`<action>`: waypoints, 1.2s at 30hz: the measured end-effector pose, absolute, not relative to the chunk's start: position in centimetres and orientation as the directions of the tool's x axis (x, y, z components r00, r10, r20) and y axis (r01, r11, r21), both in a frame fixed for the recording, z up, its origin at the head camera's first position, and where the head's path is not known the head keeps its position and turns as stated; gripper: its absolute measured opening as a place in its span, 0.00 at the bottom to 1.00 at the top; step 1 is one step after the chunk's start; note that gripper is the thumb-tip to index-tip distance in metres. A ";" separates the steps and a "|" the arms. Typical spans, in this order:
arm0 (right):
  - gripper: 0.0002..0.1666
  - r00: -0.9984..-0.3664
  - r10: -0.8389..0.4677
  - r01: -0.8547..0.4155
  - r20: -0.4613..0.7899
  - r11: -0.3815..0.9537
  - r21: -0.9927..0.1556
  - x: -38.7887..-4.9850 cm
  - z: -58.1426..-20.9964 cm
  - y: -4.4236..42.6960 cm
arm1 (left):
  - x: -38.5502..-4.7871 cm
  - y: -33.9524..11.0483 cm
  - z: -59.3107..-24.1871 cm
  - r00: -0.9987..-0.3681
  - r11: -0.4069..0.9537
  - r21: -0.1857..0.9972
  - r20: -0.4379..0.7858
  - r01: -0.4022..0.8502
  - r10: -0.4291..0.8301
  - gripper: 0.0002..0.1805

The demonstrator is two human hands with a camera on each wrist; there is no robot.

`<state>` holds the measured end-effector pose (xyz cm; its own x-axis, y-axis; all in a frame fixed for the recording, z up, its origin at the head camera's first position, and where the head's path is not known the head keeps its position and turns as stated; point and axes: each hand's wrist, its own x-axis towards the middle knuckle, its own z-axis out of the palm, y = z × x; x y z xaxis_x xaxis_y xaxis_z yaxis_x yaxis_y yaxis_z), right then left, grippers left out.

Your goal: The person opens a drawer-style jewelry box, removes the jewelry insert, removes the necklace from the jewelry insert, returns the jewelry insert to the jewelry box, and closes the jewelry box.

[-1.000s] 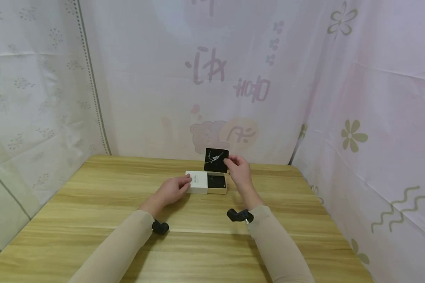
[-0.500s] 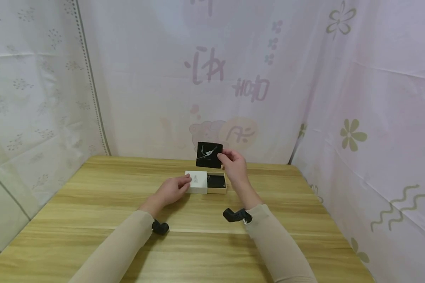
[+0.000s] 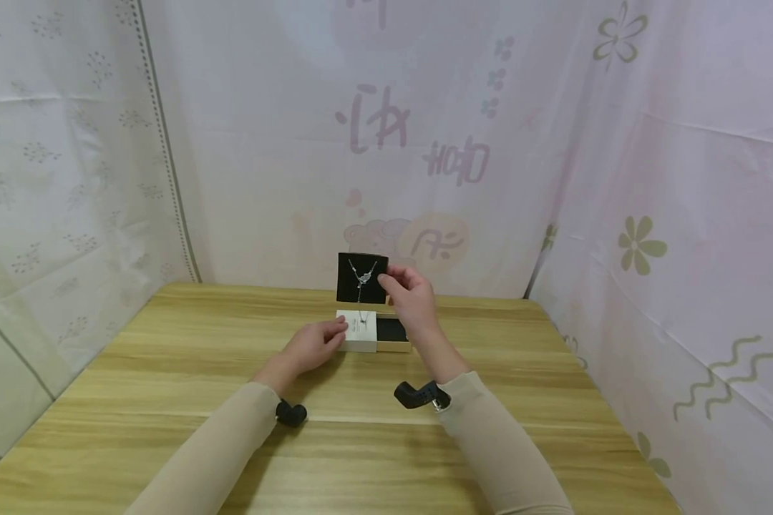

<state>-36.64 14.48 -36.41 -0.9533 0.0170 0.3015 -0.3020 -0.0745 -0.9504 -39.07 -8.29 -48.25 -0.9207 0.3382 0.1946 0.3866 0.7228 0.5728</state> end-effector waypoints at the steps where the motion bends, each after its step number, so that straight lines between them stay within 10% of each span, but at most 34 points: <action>1: 0.04 -0.953 0.013 -0.303 0.303 -0.077 -0.950 -36.6 -36.3 14.3 | -39.1 -8.3 -48.3 -0.920 0.722 0.573 0.196 0.388 0.339 0.24; 36: 0.07 -0.955 -0.040 -0.286 0.293 -0.131 -0.949 -35.7 -35.5 12.7 | -40.2 -7.8 -48.1 -0.894 0.749 0.489 0.234 0.447 0.381 0.19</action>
